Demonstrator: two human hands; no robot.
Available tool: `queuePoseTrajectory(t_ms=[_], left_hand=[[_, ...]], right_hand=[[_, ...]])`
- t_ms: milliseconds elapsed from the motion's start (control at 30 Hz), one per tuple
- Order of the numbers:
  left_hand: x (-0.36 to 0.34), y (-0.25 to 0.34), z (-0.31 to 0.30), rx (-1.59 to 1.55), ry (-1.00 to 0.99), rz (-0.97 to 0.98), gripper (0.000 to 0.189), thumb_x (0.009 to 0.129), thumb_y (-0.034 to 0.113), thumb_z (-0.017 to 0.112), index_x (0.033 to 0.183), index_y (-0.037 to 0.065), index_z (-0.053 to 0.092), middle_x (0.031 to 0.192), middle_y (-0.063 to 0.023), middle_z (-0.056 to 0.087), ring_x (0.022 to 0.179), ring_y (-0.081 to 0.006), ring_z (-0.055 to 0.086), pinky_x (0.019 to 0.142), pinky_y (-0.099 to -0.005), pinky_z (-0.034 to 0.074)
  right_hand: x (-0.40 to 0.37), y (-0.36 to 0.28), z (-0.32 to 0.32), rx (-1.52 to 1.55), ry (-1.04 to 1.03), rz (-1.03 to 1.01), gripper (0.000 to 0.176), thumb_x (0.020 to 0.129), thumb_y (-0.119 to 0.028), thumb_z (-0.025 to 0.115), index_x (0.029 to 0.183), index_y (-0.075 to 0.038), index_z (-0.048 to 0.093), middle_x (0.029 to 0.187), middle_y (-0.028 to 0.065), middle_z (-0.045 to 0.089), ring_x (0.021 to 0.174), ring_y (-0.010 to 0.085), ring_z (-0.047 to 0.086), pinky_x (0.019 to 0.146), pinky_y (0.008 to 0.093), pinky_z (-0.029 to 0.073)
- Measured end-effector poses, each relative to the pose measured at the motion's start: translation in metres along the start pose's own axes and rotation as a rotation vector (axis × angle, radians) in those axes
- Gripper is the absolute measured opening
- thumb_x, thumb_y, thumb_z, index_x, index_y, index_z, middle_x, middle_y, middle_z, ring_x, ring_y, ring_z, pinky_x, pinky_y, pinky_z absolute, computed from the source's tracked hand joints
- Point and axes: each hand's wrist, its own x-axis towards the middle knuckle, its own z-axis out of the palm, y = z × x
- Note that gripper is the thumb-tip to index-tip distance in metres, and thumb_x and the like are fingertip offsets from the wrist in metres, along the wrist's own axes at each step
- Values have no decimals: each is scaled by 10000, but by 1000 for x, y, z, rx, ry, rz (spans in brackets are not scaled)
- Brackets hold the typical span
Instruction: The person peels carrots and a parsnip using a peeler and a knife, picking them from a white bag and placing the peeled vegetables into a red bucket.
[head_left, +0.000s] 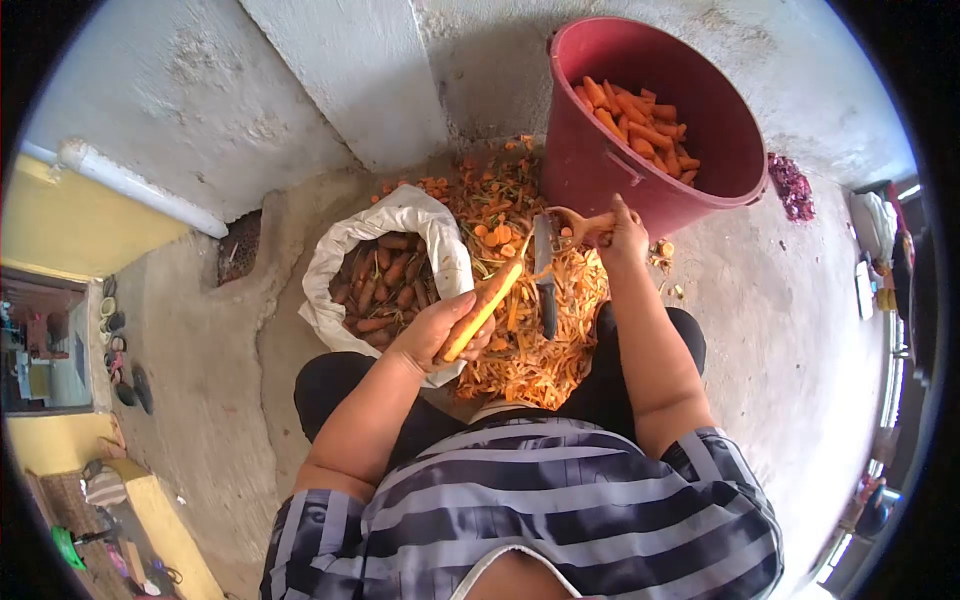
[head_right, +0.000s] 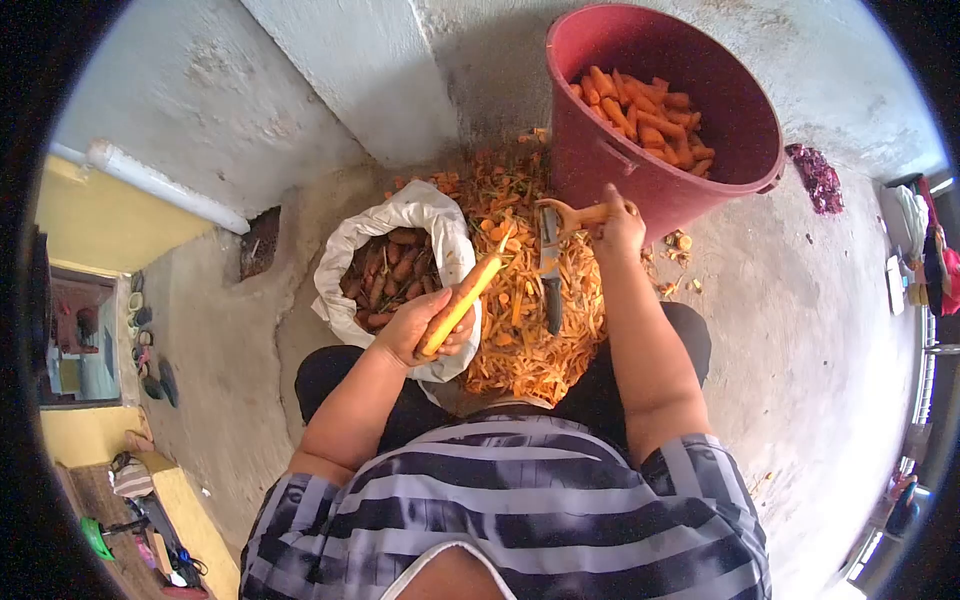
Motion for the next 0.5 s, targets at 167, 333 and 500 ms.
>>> queuePoseTrajectory(t_ms=[167, 333, 500], left_hand=[[-9, -19, 11, -106, 39, 54, 323, 905, 346, 404, 1125, 113, 442, 776, -34, 439, 606, -99, 406, 457, -193, 334], [-2, -40, 39, -233, 322, 50, 324, 916, 350, 381, 1080, 93, 491, 796, -39, 466, 623, -116, 444, 482, -211, 382], [-17, -64, 38, -14, 120, 17, 359, 918, 388, 360, 1072, 87, 480, 720, -23, 437, 630, -115, 429, 506, -213, 378]], right_hand=[[-84, -23, 13, 1, -214, 61, 209, 791, -234, 635, 755, -108, 472, 569, 6, 453, 391, 94, 384, 334, 228, 275], [-177, 2, 17, -190, -673, -63, 208, 734, -164, 691, 664, -27, 550, 670, 52, 559, 554, 111, 511, 471, 252, 421], [-126, -17, 7, -167, -414, 28, 163, 741, -131, 663, 707, -16, 552, 607, 44, 527, 466, 123, 461, 403, 240, 362]])
